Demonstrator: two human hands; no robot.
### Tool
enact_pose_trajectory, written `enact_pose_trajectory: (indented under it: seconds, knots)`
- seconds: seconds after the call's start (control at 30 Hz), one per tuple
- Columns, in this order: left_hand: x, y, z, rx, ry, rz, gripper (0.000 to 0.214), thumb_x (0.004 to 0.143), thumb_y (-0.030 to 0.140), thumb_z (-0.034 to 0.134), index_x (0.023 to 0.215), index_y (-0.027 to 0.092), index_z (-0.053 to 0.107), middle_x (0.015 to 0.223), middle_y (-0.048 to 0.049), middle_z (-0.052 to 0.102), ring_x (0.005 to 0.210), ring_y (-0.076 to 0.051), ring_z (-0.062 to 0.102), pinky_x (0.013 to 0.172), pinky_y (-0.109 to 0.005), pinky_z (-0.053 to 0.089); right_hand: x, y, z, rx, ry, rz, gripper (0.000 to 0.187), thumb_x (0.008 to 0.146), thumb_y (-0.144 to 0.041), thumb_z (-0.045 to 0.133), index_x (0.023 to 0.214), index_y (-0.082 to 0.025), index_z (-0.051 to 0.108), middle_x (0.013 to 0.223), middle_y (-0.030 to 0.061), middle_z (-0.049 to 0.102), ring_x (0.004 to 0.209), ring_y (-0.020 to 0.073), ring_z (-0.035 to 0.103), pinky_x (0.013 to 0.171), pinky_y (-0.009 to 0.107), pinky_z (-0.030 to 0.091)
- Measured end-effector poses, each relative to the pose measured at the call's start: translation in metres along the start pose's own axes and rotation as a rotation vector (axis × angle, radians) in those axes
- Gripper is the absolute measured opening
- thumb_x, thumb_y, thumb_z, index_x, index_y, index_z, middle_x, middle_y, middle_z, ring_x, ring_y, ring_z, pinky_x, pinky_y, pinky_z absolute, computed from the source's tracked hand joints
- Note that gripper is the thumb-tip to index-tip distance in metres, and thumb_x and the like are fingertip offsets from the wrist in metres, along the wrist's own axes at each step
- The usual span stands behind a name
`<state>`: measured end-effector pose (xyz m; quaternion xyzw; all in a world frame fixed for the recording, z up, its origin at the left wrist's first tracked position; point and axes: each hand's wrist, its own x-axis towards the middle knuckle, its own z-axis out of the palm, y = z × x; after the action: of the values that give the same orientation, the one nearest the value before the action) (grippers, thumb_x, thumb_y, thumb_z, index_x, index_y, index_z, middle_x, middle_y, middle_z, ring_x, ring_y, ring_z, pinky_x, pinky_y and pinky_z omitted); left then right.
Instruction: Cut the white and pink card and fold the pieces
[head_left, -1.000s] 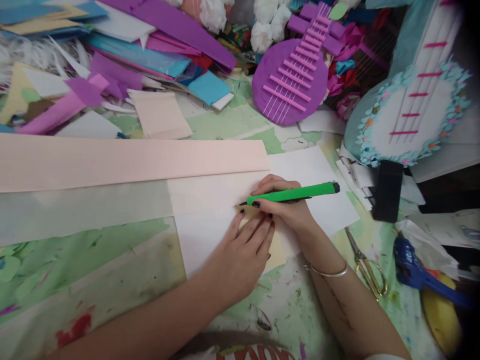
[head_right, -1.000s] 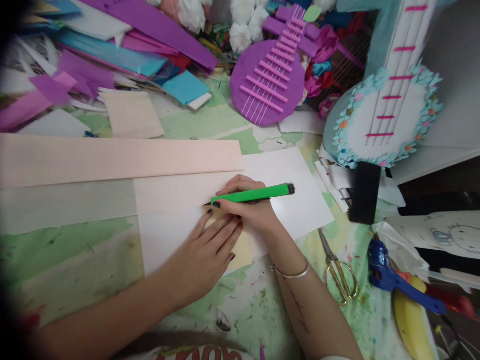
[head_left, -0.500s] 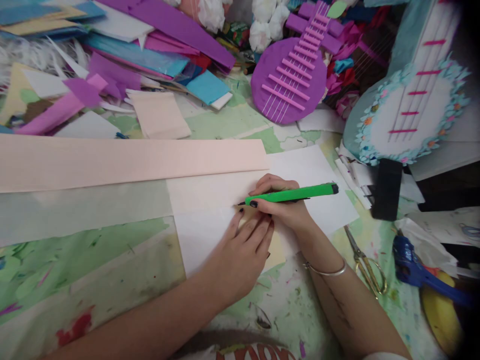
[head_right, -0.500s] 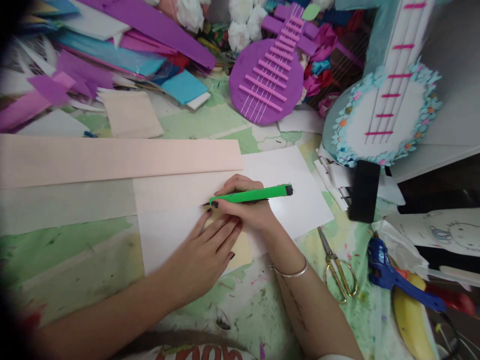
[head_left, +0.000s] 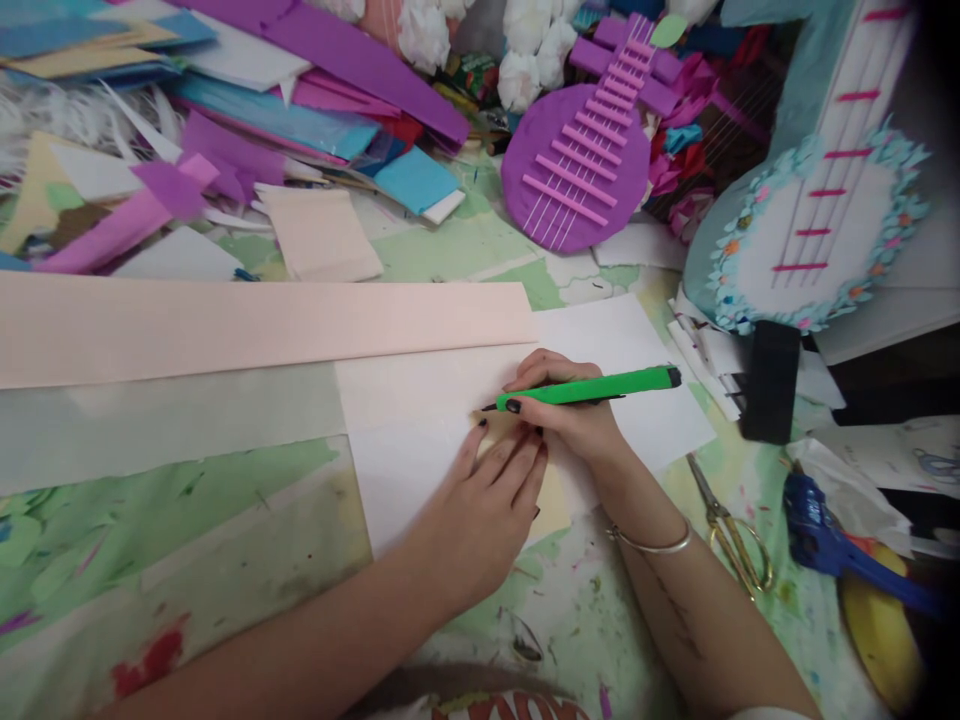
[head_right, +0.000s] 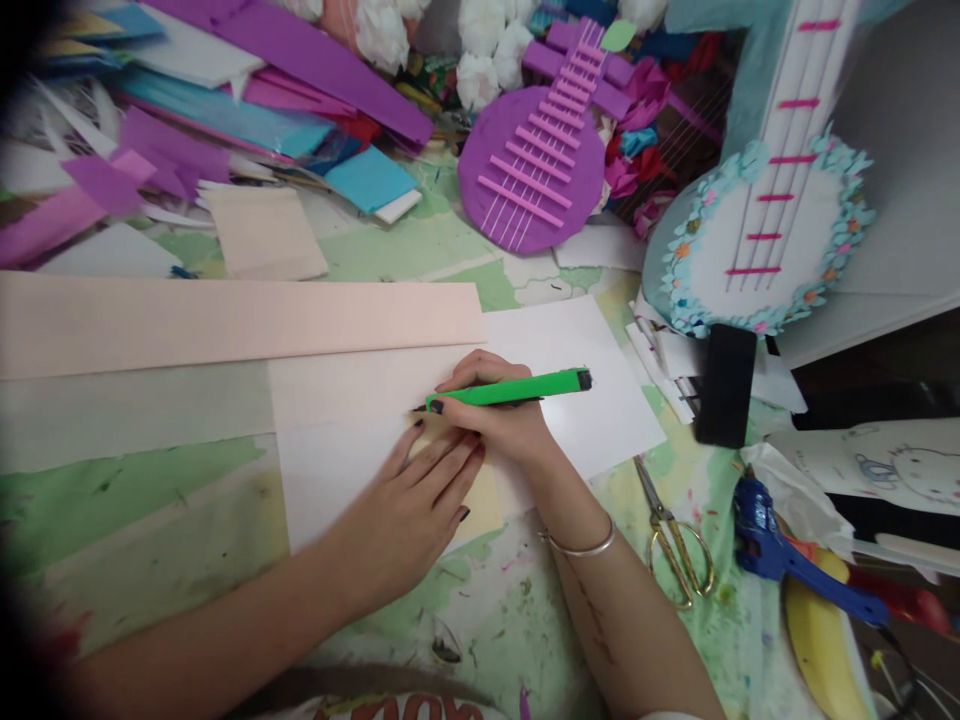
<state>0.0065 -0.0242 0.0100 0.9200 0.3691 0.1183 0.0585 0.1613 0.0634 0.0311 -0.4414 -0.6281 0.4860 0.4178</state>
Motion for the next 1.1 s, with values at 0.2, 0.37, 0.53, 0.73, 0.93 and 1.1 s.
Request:
enact_pose_trajectory:
  seconds: [0.2,0.37,0.53,0.73,0.93,1.1]
  knots:
    - [0.0010,-0.0002,0.0004,0.009,0.006,0.001,0.052,0.098,0.031,0.036,0.144,0.007,0.036,0.149,-0.0148,0.039,0.139,-0.030,0.030,0.114,-0.053,0.019,-0.0003,0.0004,-0.0002,-0.018,0.006,0.024,0.005,0.066,-0.019,0.073,0.070,-0.022,0.073,0.075,0.0014,0.063,0.072,0.0147,0.058,0.067,0.030,0.049]
    - [0.0005,0.0001,-0.0002,0.001,-0.002,-0.003,0.049,0.100,0.029,0.032,0.143,0.006,0.037,0.148,-0.0139,0.040,0.138,-0.029,0.032,0.113,-0.053,0.021,0.0005,0.0021,-0.0013,-0.013,0.010,0.003,0.003,0.066,-0.021,0.073,0.069,-0.022,0.073,0.073,0.0016,0.064,0.072,0.0156,0.059,0.066,0.030,0.049]
    - [0.0001,-0.0002,0.0002,-0.011,-0.001,-0.009,0.050,0.100,0.030,0.031,0.144,0.006,0.035,0.150,-0.0140,0.038,0.139,-0.029,0.030,0.112,-0.053,0.021,0.0004,0.0001,-0.0006,-0.017,0.020,0.006,0.005,0.065,-0.017,0.073,0.068,-0.022,0.073,0.072,0.0013,0.063,0.071,0.0149,0.059,0.065,0.030,0.048]
    - [0.0007,0.0000,-0.0009,-0.003,-0.002,0.001,0.051,0.100,0.030,0.034,0.144,0.006,0.035,0.149,-0.0143,0.039,0.139,-0.030,0.030,0.113,-0.054,0.020,-0.0021,0.0003,0.0007,-0.027,0.054,-0.012,0.004,0.067,-0.019,0.074,0.066,-0.022,0.071,0.070,0.0009,0.062,0.070,0.0151,0.057,0.065,0.030,0.047]
    - [0.0011,-0.0001,-0.0011,0.000,-0.006,0.005,0.051,0.099,0.030,0.034,0.144,0.006,0.035,0.149,-0.0148,0.039,0.139,-0.030,0.030,0.112,-0.054,0.021,-0.0024,0.0045,-0.0016,0.003,0.086,-0.037,0.006,0.067,-0.016,0.073,0.067,-0.022,0.071,0.070,0.0005,0.062,0.071,0.0149,0.057,0.065,0.030,0.046]
    - [0.0009,0.0000,-0.0008,0.016,0.004,0.008,0.050,0.099,0.030,0.033,0.143,0.006,0.037,0.149,-0.0148,0.039,0.139,-0.029,0.031,0.112,-0.054,0.021,-0.0025,0.0073,-0.0020,0.007,0.097,-0.035,0.005,0.068,-0.017,0.072,0.066,-0.021,0.070,0.070,0.0003,0.062,0.070,0.0149,0.057,0.065,0.030,0.047]
